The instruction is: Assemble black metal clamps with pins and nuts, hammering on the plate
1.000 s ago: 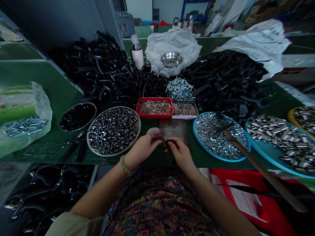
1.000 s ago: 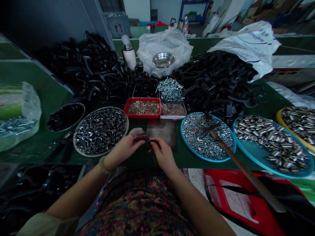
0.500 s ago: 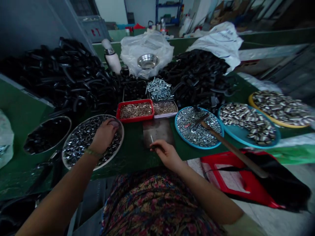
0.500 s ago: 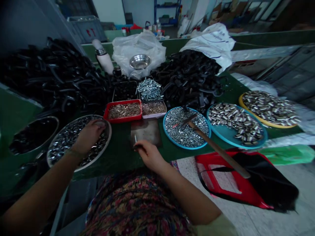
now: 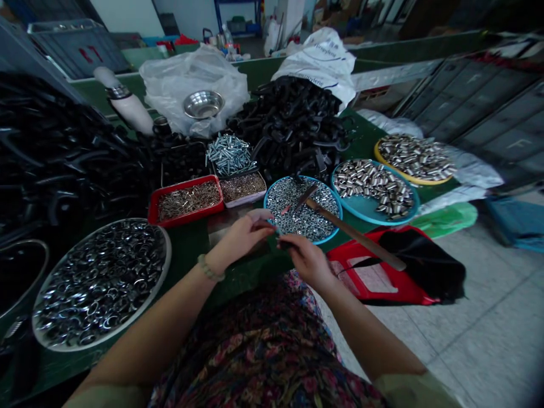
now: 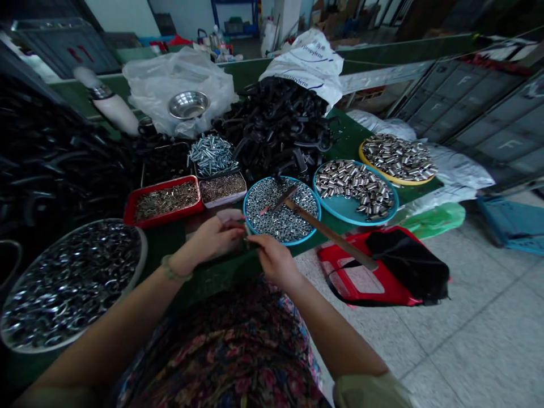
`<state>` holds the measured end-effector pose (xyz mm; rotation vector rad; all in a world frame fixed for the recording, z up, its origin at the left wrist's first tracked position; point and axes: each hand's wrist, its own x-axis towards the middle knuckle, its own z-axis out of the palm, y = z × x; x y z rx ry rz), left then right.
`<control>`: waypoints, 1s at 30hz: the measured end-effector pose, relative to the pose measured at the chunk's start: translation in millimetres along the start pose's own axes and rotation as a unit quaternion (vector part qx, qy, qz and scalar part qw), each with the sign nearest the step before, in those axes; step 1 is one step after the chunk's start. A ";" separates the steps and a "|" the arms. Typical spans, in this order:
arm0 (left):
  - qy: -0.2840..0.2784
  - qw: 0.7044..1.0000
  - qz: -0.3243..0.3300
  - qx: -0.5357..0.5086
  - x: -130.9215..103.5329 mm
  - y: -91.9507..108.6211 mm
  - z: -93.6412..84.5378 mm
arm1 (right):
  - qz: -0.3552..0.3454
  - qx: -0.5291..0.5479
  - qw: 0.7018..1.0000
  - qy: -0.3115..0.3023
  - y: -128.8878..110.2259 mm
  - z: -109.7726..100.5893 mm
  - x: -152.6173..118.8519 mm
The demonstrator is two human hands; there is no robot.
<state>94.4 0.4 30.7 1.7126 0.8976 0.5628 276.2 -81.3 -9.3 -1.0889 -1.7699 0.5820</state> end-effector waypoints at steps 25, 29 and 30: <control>0.175 0.848 -0.153 -0.477 -4.3 -0.5 34.0 | 0.142 0.169 0.975 -0.024 -5.4 2.6 -0.5; 0.147 0.844 -0.146 -0.494 -22.7 -0.8 18.0 | 0.163 0.196 0.965 -0.061 -16.4 5.6 3.4; 0.132 0.846 -0.148 -0.495 -26.7 -1.5 12.7 | 0.170 0.203 0.961 -0.074 -19.3 4.8 4.4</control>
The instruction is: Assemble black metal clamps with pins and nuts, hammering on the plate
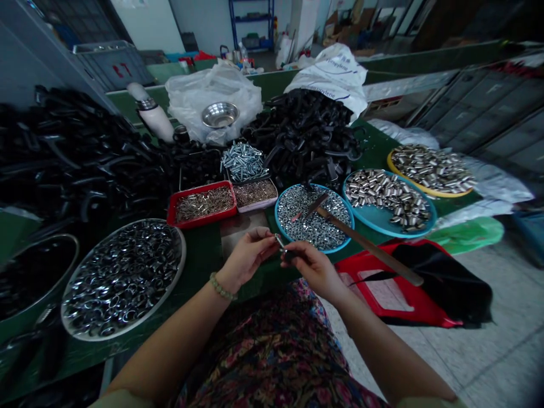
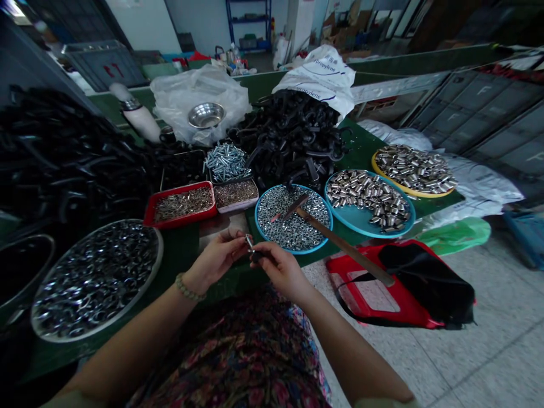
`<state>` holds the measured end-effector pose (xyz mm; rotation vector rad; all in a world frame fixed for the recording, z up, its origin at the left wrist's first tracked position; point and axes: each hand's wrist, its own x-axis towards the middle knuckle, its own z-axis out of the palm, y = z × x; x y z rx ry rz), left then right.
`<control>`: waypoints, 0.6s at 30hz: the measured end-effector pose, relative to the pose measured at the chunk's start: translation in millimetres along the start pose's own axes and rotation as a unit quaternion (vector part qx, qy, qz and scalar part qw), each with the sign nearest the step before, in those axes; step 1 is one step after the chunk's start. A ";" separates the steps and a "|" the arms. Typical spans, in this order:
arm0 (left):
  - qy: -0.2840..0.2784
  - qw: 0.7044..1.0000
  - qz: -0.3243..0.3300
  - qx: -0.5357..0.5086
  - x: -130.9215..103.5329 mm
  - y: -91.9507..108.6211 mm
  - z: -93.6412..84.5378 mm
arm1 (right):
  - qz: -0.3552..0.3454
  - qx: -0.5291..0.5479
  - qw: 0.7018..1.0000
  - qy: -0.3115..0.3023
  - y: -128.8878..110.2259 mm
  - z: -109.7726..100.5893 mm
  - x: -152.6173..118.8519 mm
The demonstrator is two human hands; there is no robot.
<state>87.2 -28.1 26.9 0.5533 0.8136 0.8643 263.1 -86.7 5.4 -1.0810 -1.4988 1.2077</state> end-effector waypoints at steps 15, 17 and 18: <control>-0.110 0.869 0.264 0.404 -43.6 52.6 -14.5 | 0.095 0.278 0.954 -0.060 -17.9 24.0 23.4; -0.084 0.803 0.357 0.470 -46.3 49.2 -16.8 | 0.123 0.352 0.927 -0.038 -14.0 33.5 26.1; -0.067 0.773 0.384 0.501 -46.1 47.3 -19.4 | 0.129 0.369 0.920 -0.031 -13.5 36.5 27.2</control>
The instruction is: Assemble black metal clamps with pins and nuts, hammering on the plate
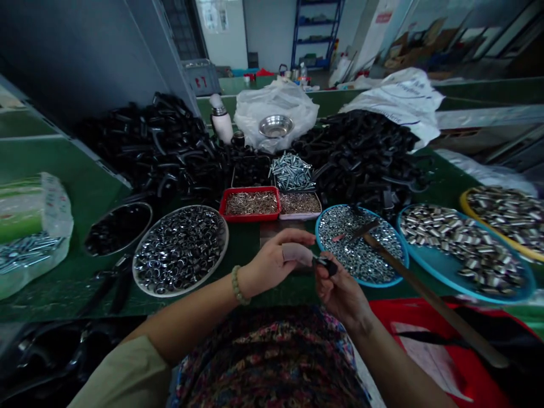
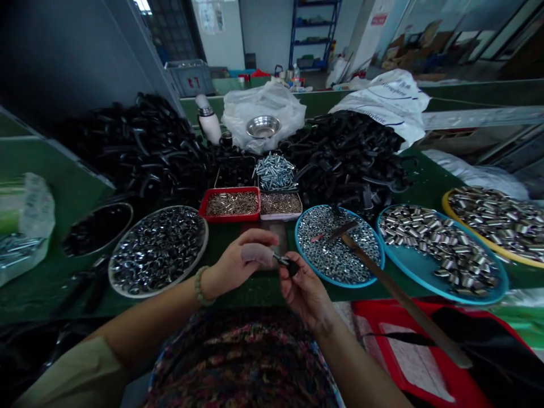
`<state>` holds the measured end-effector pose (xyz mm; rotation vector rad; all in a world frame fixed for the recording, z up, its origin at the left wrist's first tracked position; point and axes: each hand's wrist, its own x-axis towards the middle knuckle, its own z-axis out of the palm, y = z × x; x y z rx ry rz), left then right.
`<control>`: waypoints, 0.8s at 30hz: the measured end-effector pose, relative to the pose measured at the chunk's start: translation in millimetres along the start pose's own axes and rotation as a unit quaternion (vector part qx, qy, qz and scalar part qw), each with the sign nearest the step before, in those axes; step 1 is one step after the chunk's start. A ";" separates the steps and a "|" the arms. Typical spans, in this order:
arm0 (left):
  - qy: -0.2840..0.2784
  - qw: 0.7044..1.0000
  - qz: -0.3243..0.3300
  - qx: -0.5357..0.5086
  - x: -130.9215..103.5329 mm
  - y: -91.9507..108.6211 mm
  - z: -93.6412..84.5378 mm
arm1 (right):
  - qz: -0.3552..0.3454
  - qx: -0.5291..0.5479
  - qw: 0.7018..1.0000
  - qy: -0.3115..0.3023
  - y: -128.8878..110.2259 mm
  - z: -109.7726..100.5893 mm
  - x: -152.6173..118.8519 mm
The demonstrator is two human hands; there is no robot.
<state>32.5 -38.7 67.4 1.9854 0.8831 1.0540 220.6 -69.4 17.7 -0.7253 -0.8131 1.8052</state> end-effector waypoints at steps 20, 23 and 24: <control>0.057 0.982 -0.178 0.001 4.9 -41.3 -121.3 | -0.011 -0.096 0.993 0.060 16.5 -17.5 11.2; 0.154 0.911 -0.254 0.286 1.2 -99.8 -202.7 | -0.010 -0.099 0.993 0.067 15.7 -22.3 11.3; 0.136 0.883 -0.280 0.351 -2.8 -117.6 -225.8 | -0.011 -0.097 0.993 0.068 15.5 -22.1 11.8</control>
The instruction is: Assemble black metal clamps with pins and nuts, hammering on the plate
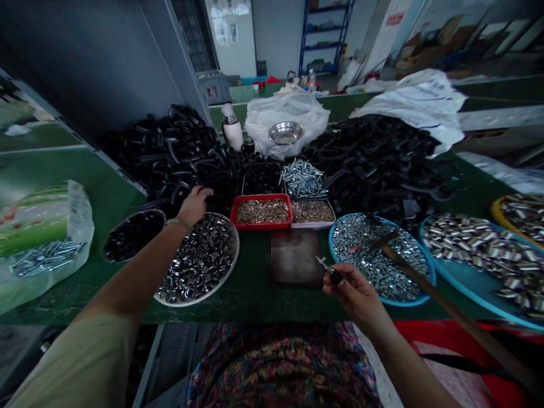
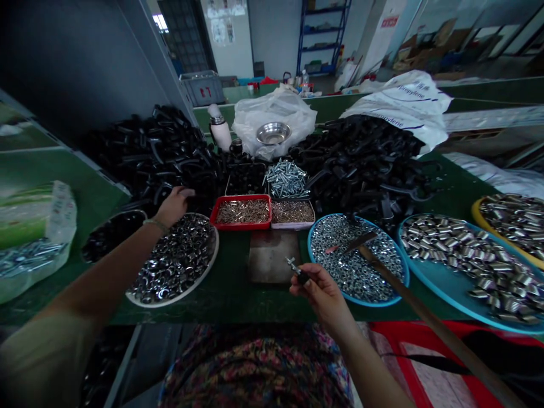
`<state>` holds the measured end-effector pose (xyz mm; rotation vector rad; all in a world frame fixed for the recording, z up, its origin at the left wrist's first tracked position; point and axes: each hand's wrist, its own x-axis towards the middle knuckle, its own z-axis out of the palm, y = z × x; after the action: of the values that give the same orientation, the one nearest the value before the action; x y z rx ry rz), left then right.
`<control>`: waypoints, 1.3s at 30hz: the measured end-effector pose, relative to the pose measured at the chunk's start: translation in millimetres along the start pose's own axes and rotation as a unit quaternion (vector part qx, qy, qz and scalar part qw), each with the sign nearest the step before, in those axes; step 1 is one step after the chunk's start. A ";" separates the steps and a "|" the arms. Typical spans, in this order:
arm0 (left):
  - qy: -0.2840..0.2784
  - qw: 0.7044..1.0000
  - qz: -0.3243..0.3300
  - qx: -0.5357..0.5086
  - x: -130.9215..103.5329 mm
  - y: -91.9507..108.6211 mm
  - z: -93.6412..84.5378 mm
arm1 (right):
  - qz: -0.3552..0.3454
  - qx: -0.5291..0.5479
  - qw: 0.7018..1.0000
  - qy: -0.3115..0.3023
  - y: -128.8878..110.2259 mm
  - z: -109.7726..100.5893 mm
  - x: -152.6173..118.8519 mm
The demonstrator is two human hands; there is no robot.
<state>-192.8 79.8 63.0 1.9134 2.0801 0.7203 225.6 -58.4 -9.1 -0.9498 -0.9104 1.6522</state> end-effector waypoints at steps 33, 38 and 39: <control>-0.197 0.692 -0.190 -0.668 -158.5 201.7 87.8 | -0.316 -0.448 0.835 -0.052 -24.6 34.8 -25.4; -0.272 0.740 -0.121 -0.604 -159.2 195.1 85.3 | -0.185 -0.337 0.916 -0.116 -34.0 28.0 -27.7; -0.297 0.746 -0.102 -0.587 -159.6 192.2 84.0 | -0.150 -0.294 0.934 -0.137 -35.5 26.6 -27.3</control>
<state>34.4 -53.8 60.6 0.9380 0.9305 0.8779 220.7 -79.8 38.1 -0.9152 -1.7149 1.2811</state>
